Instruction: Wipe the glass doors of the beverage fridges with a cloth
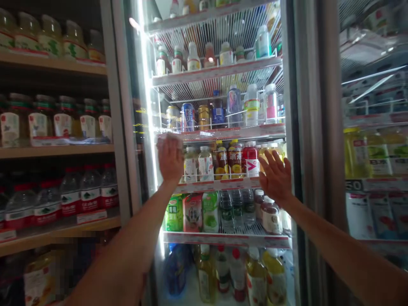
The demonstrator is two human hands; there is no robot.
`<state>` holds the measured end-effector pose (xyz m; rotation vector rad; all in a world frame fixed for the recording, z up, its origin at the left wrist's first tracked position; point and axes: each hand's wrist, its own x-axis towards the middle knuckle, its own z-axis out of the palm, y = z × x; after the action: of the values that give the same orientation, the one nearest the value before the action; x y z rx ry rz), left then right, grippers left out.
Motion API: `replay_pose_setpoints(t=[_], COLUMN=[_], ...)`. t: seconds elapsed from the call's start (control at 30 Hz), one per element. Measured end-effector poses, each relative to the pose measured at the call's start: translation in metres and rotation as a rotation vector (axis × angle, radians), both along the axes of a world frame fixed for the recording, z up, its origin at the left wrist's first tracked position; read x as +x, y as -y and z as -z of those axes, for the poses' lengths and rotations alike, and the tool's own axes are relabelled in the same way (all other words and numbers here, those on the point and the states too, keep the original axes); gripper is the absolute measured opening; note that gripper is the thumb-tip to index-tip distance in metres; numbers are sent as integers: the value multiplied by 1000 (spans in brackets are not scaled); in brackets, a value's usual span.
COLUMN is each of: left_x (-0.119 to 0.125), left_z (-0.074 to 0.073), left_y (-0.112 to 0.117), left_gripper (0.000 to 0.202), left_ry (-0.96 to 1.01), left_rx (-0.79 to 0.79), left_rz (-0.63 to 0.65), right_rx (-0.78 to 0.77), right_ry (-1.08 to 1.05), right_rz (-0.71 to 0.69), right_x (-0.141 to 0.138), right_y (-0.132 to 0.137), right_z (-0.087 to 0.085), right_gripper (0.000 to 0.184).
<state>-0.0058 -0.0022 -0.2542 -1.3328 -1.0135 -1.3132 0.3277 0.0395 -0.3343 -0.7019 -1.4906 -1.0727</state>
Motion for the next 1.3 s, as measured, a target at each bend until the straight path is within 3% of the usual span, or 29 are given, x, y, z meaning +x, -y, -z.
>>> replay_pose_setpoints(t=[0.07, 0.1, 0.23, 0.3, 0.37, 0.43, 0.5, 0.57, 0.7, 0.77, 0.83, 0.93, 1.0, 1.03, 1.1, 1.2, 1.27, 1.3], left_x=[1, 14, 92, 101, 82, 56, 48, 64, 103, 85, 45, -8, -11, -3, 25, 56, 54, 47], left_z=[2, 6, 30, 35, 33, 30, 37, 59, 126, 151, 161, 156, 147, 143, 136, 121, 106, 98], left_y=[-2, -5, -16, -15, -12, -7, -3, -1, 6, 11, 15, 18, 15, 13, 8, 3, 2, 2], left_gripper=[47, 46, 42, 42, 43, 45, 49, 52, 49, 46, 47, 51, 53, 53, 54, 52, 50, 50], left_ry=[148, 104, -491, -611, -490, -210, 33, -9, -732, -749, -507, 16, 266, 288, 112, -319, -382, -303], left_rx=[52, 46, -86, -106, -67, 14, 94, 94, -98, -140, -156, -61, 40, 62, 42, -71, -88, -67], left_rz=[5, 16, 60, 59, 60, 47, 11, -18, -11, -36, -83, -126, -110, -90, -53, -29, -32, -37], right_rx=[-13, -15, -3, 16, 24, 14, 0, 0, 16, 12, -5, -16, 2, 13, 17, 9, 14, 14], right_ry=[-9, -9, 9, 13, 6, 1, -6, -9, -12, -14, -16, -15, -11, -9, -9, -9, -8, -9], right_rz=[-3, -9, -21, -14, -3, 3, 0, -9, 4, 18, 24, 17, 11, 10, 13, 23, 29, 31], right_x=[-1, -1, 1, 2, 1, 1, 0, 0, 2, 2, 2, 2, 1, 1, 2, 2, 2, 1], right_y=[0, 0, 0, 0, 0, 1, 0, -1, -2, -2, -1, -1, -1, -1, -1, -1, -1, 0], right_z=[0, 0, 0, 0, -1, -1, -1, 0, -1, -1, -1, 0, 0, 0, 0, 0, 0, 1], right_gripper=[59, 59, 59, 58, 56, 55, 53, 51, 47, 46, 47, 49, 49, 49, 49, 49, 49, 49])
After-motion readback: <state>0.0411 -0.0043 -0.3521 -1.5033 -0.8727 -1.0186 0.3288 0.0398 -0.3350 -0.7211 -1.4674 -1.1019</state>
